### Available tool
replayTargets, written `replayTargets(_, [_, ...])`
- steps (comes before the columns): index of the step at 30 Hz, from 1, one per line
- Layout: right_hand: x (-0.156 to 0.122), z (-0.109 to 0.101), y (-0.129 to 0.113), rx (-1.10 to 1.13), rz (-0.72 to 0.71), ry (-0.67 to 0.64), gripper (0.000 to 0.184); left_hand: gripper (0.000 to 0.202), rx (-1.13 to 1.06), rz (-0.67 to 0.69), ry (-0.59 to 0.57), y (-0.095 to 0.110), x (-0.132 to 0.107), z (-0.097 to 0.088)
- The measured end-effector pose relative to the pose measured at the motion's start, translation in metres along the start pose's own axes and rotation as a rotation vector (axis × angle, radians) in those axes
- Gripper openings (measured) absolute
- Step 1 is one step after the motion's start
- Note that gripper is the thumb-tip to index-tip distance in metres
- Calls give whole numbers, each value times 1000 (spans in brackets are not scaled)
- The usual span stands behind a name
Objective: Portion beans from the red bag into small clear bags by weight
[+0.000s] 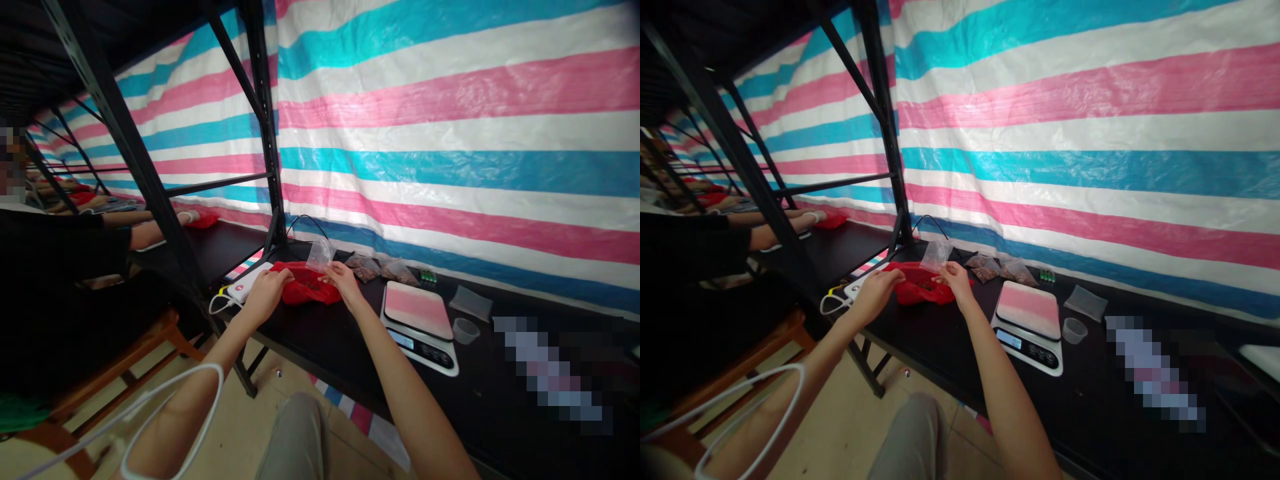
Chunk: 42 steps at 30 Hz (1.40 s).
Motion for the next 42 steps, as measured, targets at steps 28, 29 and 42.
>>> replayTargets(28, [-70,-165,-125,-267,-336,478,27,28,-1245,-57,94,128,116,104])
replayTargets(29, [-72,-172,-122,-249,-320,497,27,31,-1296,-56,52,135,119,113])
replayTargets(42, [-78,-179,-108,-254,-216,493,36,33,-1386,-82,-160,137,118,144])
Point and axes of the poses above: each hand's wrist, its own x-axis towards the middle knuckle, its own z-axis out of the palm, y = z × x, the point moved 7 cm from there along x, towards the middle knuckle, and after that the axes turned 6 degrees about z, right-handed, at the moved point
